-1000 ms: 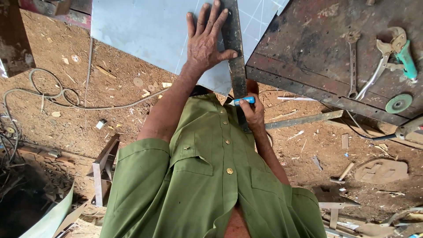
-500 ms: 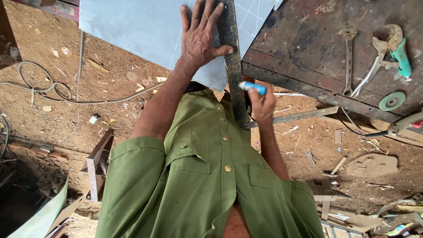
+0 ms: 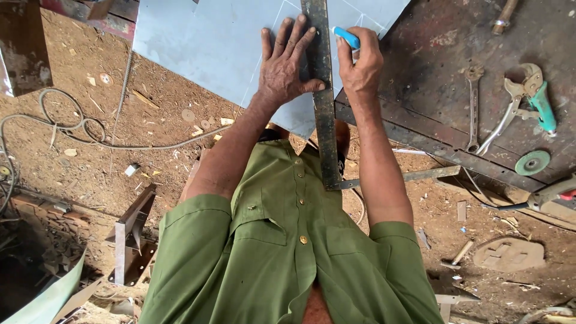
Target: The person measures and marks a metal sheet with a tape measure, ruler, and blue marker. They draw straight lines and a grid pattern on the sheet to prepare it for cutting or fabrication.
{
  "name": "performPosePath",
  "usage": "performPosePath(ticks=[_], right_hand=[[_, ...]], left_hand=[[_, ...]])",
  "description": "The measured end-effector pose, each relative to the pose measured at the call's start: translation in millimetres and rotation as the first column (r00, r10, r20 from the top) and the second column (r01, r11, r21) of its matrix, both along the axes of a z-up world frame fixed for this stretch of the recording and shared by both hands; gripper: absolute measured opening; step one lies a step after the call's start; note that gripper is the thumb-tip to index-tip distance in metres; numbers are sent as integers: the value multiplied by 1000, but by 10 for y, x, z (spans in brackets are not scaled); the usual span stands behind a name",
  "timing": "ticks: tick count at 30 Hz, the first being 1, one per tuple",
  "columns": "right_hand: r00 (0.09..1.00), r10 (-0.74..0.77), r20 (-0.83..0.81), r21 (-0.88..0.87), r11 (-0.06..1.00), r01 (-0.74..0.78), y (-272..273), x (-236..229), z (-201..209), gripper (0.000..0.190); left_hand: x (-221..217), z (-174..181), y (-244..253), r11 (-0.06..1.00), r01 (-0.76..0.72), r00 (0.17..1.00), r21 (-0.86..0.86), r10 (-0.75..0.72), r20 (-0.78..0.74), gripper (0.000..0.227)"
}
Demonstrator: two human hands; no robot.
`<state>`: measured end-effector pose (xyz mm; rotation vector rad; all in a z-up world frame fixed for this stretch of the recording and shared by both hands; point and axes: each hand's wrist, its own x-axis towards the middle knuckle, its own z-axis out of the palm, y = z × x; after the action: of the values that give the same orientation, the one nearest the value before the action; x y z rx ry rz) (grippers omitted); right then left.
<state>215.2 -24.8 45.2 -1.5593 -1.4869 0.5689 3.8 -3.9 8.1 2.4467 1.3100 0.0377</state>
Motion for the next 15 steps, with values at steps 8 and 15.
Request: performPosePath(ticks=[8, 15], right_hand=[[992, 66, 106, -10, 998, -65, 60, -19, -30, 17], [967, 59, 248, 32, 997, -69, 86, -11, -87, 16]], left_hand=[[-22, -44, 17, 1000, 12, 1000, -16, -12, 23, 128], [-5, -4, 22, 999, 22, 999, -26, -21, 32, 125]])
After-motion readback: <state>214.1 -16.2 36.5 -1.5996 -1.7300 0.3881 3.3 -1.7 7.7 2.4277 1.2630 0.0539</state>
